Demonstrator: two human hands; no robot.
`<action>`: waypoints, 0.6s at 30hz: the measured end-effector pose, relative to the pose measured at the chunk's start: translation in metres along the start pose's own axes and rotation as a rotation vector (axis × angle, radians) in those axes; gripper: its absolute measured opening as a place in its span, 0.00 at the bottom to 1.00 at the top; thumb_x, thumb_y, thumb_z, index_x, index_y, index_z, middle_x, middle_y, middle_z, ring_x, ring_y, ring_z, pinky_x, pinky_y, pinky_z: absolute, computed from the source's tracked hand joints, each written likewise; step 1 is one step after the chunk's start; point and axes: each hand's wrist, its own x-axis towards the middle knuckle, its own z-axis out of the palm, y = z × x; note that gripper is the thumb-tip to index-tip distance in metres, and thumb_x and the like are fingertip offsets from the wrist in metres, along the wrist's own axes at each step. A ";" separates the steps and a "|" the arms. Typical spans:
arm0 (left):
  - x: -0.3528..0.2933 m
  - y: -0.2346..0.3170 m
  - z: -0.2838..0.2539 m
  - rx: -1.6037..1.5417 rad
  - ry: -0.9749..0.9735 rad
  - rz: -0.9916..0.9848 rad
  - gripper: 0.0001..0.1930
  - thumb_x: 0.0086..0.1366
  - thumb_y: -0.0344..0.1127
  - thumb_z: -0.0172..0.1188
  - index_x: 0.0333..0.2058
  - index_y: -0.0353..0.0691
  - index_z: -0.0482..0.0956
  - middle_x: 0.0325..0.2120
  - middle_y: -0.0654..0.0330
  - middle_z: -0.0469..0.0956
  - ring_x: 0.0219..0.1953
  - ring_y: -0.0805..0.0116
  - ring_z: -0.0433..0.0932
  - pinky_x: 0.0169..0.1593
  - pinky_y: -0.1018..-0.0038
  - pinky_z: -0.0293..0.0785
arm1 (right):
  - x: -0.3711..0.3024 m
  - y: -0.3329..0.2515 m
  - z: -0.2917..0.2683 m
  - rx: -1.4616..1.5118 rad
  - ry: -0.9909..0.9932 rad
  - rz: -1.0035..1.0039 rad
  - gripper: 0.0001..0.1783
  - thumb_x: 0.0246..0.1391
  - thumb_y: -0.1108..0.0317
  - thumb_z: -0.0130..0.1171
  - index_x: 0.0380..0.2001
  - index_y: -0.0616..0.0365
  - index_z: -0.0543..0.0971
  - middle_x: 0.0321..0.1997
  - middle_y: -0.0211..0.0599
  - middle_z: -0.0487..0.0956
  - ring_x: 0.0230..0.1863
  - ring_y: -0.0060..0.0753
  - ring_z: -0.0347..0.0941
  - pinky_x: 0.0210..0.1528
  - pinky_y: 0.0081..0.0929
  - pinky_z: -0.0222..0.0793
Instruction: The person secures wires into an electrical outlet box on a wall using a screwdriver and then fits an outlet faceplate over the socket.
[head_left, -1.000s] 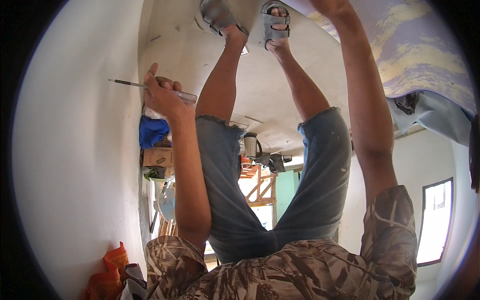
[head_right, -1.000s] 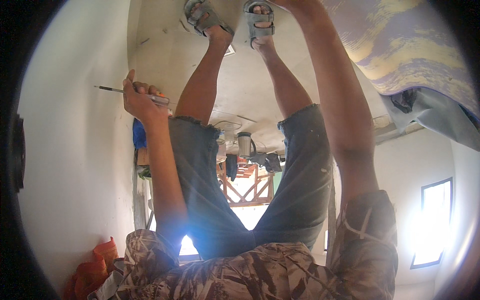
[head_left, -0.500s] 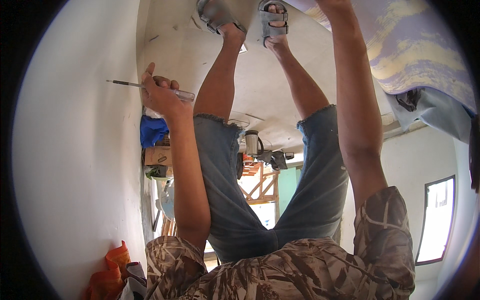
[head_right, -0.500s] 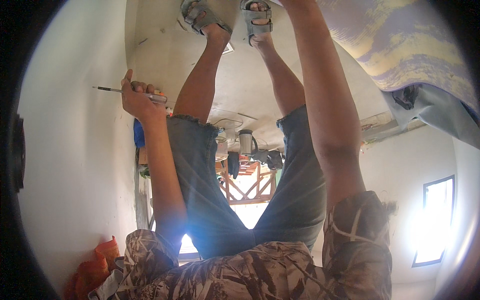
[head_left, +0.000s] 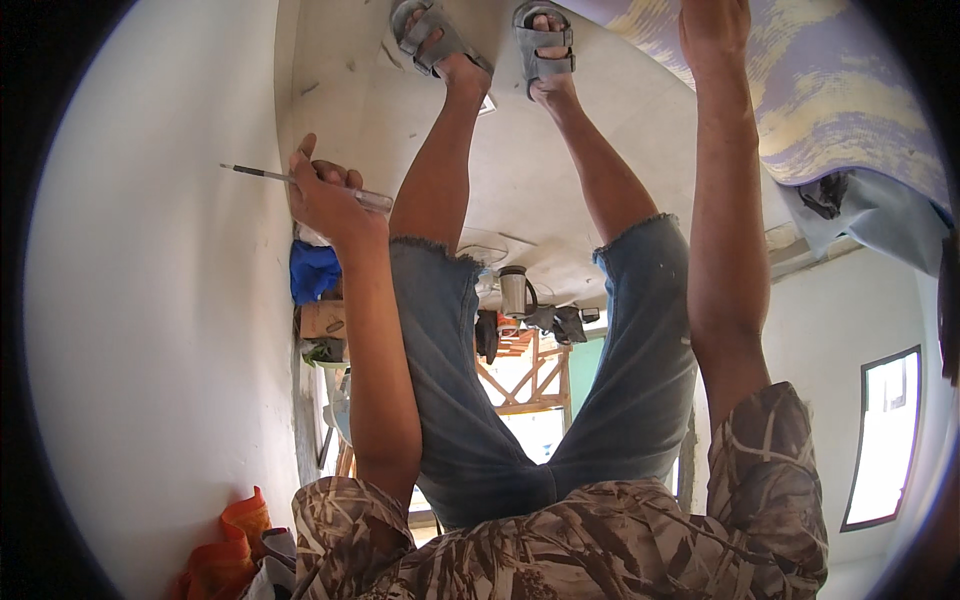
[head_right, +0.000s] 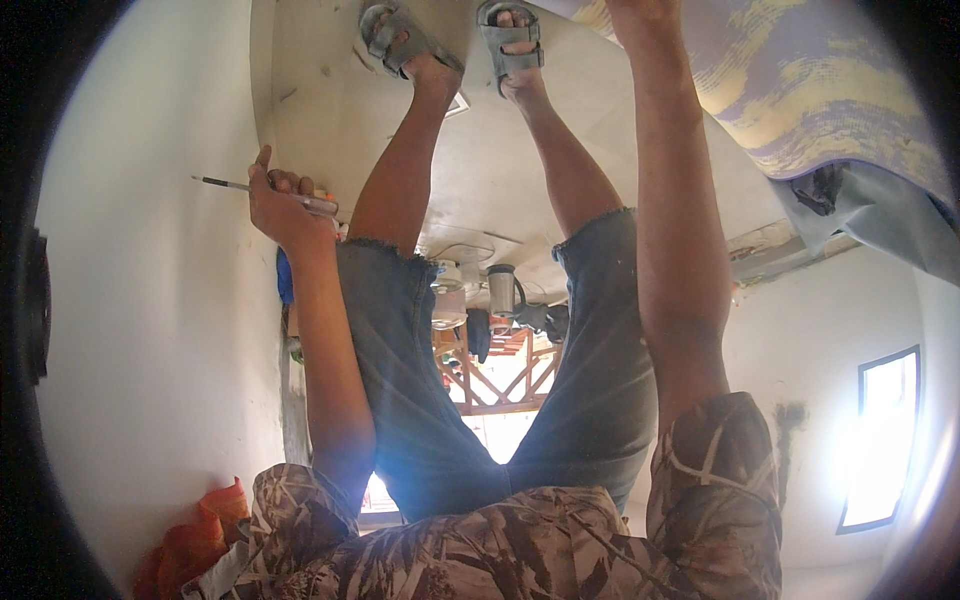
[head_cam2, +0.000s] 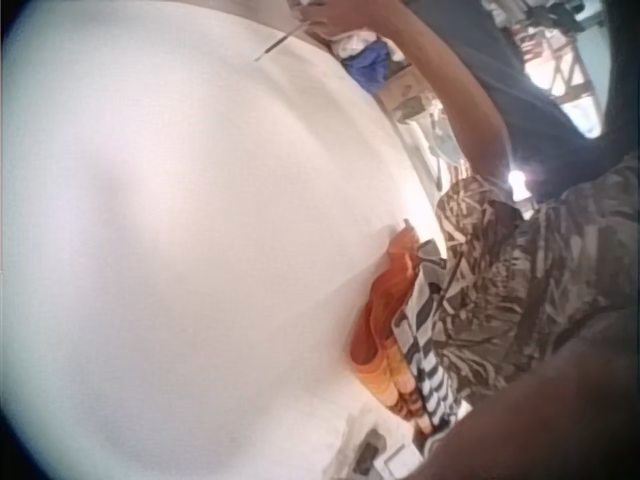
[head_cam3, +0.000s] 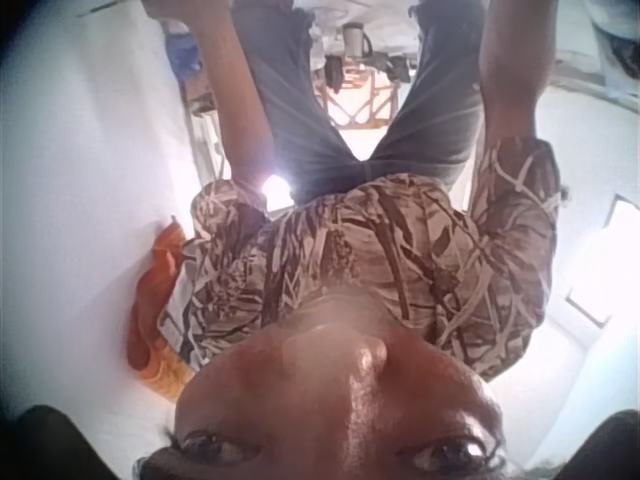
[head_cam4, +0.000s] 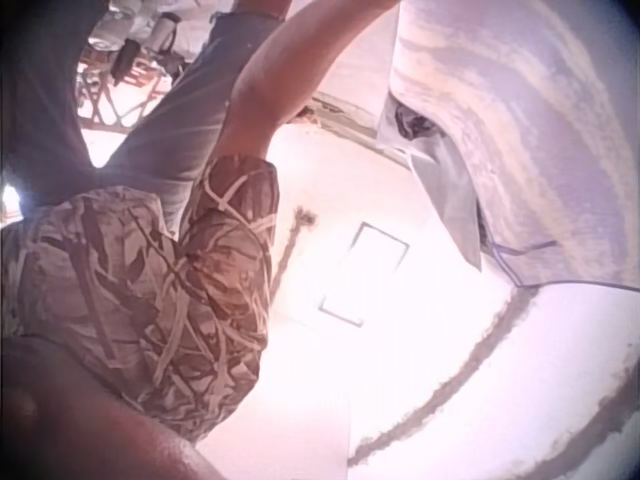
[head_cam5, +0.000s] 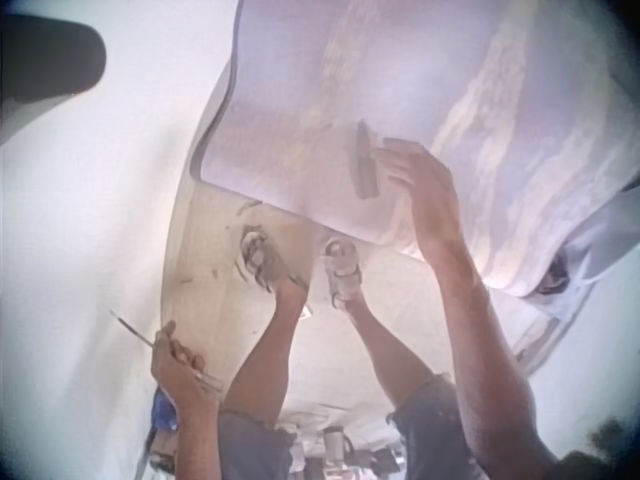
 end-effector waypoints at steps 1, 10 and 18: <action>0.000 0.000 -0.001 0.001 -0.009 -0.006 0.17 0.72 0.42 0.44 0.47 0.36 0.77 0.18 0.72 0.55 0.19 0.81 0.54 0.23 0.80 0.55 | -0.001 0.003 0.000 0.034 0.025 0.011 0.21 0.65 0.66 0.41 0.52 0.68 0.74 0.52 0.43 0.78 0.56 0.34 0.72 0.59 0.28 0.64; 0.002 0.000 -0.001 -0.009 -0.026 0.020 0.16 0.72 0.41 0.45 0.44 0.36 0.77 0.15 0.73 0.56 0.17 0.83 0.54 0.21 0.82 0.55 | -0.014 0.036 0.000 0.650 0.045 0.129 0.24 0.69 0.63 0.35 0.57 0.69 0.70 0.58 0.45 0.74 0.59 0.33 0.69 0.64 0.29 0.59; 0.002 -0.001 -0.001 -0.012 -0.019 0.017 0.15 0.72 0.41 0.46 0.43 0.36 0.77 0.15 0.72 0.56 0.17 0.83 0.54 0.21 0.82 0.55 | -0.013 0.047 0.007 0.151 0.024 -0.023 0.27 0.71 0.56 0.34 0.58 0.67 0.70 0.59 0.43 0.74 0.61 0.32 0.67 0.65 0.29 0.56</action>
